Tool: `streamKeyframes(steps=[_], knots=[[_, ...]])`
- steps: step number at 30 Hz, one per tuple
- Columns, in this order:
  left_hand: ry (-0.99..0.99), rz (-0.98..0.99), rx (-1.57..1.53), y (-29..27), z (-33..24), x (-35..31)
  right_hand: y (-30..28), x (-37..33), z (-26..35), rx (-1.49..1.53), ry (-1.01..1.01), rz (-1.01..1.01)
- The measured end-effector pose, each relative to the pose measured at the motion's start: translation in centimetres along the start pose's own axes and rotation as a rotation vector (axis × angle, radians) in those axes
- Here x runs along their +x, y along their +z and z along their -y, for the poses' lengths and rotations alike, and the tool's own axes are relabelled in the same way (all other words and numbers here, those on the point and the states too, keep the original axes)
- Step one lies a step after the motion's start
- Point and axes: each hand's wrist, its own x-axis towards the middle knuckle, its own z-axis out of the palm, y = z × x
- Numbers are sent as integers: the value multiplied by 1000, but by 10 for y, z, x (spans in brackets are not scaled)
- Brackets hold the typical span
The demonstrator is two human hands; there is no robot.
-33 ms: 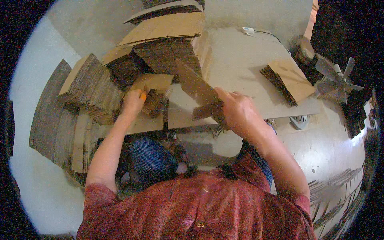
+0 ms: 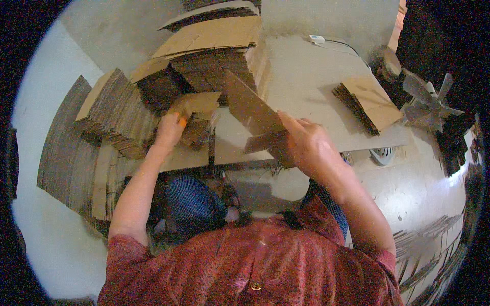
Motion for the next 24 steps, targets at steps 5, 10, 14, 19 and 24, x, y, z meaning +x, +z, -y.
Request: streamKeyframes(steps=[5, 10, 14, 19, 24], knots=[[135, 150, -355, -15, -20, 3, -38, -1, 28, -58, -127, -64], [-50, 326, -343, -19, -67, -4, -48, -4, 34, -126, -160, -70], [-157, 443, -561, 9, -44, 4, -57, -9, 43, -100, -212, -128], [11, 464, -481, -39, -114, -22, -44, -12, 28, -137, -118, -55], [85, 503, -625, -46, -131, -26, -36, -13, 19, -127, -85, 36]])
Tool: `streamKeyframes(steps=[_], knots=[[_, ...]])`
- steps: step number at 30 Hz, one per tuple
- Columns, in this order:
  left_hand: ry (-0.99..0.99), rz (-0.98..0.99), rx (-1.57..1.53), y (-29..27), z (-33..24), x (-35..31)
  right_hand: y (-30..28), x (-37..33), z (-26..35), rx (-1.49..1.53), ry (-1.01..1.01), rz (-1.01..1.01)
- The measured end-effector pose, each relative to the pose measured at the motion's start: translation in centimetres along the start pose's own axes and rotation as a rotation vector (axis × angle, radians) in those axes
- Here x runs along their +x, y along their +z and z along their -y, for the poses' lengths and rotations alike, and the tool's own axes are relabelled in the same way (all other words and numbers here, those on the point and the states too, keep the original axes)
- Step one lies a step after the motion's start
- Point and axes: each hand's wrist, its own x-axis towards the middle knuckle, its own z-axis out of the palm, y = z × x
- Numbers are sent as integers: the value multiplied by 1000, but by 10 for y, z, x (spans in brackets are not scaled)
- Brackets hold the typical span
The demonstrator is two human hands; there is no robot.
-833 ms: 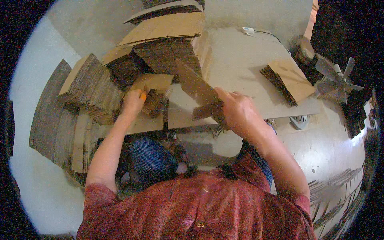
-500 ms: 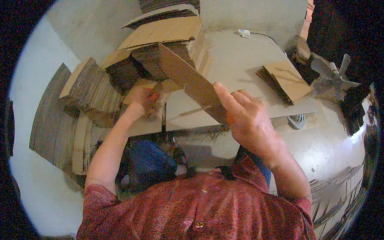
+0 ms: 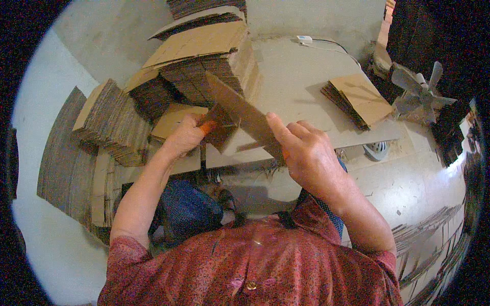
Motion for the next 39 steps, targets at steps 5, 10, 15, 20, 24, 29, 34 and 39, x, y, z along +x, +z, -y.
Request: streamKeyframes(steps=[5, 10, 15, 20, 24, 29, 34, 39], knots=[[194, 68, 7, 12, -7, 10, 36, 3, -23, -40, 87, 148], [376, -92, -306, 47, 31, 12, 42, 23, -34, 125, 178, 144], [526, -183, -373, 127, 30, 14, 52, 33, -37, 278, 280, -159], [488, -120, -521, 157, 19, 25, 63, 32, -47, 242, 429, -579], [492, -106, -460, 160, 22, 36, 64, 22, -71, 349, 678, -478], [398, 124, -593, 161, 6, 39, 46, 8, -82, 573, 773, -82], [496, 107, -506, 163, -8, 49, 33, -4, -93, 687, 684, -56], [650, 43, -235, 175, 2, 60, 27, -5, -94, 946, 970, -146]])
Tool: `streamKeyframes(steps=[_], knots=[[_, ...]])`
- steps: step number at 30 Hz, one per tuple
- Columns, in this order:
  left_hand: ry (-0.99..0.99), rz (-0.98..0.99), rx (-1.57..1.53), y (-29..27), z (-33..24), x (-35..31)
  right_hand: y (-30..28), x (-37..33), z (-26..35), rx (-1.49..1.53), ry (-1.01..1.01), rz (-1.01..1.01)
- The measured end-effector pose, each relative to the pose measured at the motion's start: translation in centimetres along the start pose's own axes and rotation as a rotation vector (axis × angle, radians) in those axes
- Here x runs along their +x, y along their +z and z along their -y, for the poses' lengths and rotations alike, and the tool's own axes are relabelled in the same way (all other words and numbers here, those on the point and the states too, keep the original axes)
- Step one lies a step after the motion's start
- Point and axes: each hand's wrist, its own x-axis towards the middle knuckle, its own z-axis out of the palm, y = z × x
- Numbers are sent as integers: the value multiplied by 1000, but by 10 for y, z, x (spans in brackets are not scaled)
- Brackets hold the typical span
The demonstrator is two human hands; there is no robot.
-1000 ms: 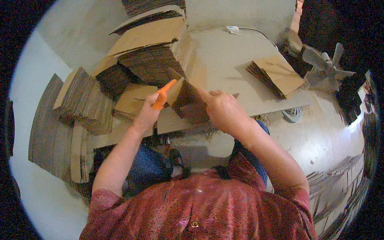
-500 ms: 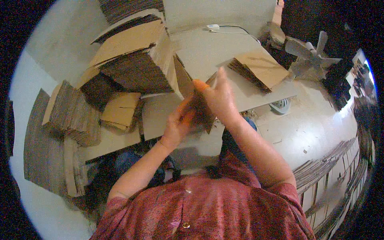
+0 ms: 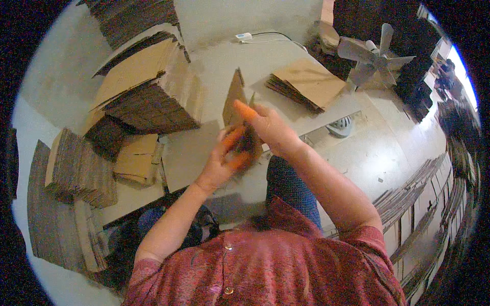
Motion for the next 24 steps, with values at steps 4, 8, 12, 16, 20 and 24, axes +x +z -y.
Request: streamKeyframes(steps=[4, 8, 12, 16, 20, 24], knots=[[6, 10, -89, 13, -9, -4, -3, -1, -9, 164, 75, 35], [-50, -71, 40, 23, -10, -5, -24, -1, -29, 200, -60, 56], [-33, -220, 179, 20, -11, -25, -55, -6, 4, 174, -160, -68], [-274, -91, 137, 22, 18, -58, -93, 14, 49, -298, -560, -271], [-339, -4, 116, 33, 35, -93, -112, 61, 57, -1038, -837, -561], [-439, 60, 52, 35, 38, -109, -139, 120, -4, -1401, -699, -530]])
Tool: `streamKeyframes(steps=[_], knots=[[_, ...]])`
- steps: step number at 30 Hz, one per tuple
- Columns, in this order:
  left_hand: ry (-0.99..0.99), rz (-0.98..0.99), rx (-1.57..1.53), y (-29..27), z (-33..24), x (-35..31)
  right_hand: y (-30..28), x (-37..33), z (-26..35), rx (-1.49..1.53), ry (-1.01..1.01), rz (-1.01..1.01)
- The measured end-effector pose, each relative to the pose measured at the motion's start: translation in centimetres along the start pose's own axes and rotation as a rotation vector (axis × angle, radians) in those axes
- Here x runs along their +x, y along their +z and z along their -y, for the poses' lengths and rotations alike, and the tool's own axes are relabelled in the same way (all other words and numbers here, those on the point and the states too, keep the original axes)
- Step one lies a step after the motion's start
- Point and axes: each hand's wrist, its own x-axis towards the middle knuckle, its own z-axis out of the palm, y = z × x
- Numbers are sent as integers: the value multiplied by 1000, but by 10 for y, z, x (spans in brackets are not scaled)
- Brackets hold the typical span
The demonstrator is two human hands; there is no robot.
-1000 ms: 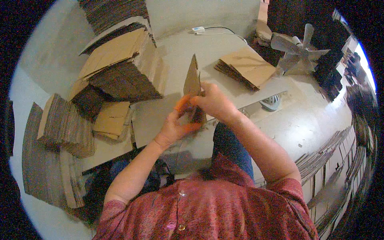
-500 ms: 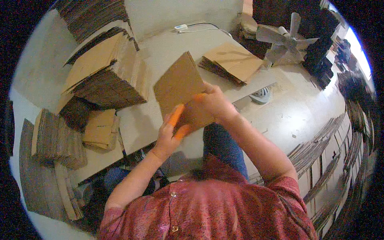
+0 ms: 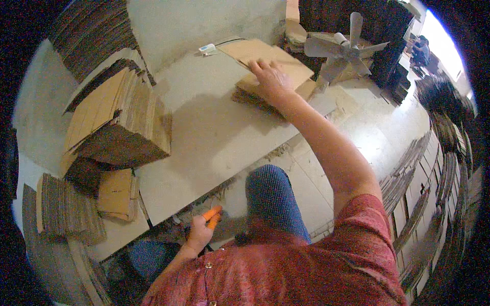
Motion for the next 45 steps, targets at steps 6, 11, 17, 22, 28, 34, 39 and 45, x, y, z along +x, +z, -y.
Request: streamKeyframes(steps=[6, 11, 17, 22, 28, 34, 39, 45], knots=[[-14, -31, -23, -8, -1, -2, 90, -48, -53, -37, -90, 438], [47, -121, 184, -48, -11, -7, 80, -61, -54, 65, -77, 458], [403, -674, 620, -183, -103, 59, 67, -91, -3, 76, -125, 114], [301, -640, 1165, -268, -114, 120, 40, -131, 88, 453, -327, 193], [339, -460, 1027, -308, -116, 136, 4, -149, 131, 799, -230, 85], [404, -492, 1065, -328, -110, 136, -4, -160, 156, 927, -126, 232], [339, -416, 1021, -317, -126, 132, -9, -170, 170, 993, -43, 248], [252, -398, 660, -339, -124, 129, -20, -165, 189, 1140, 88, 271]])
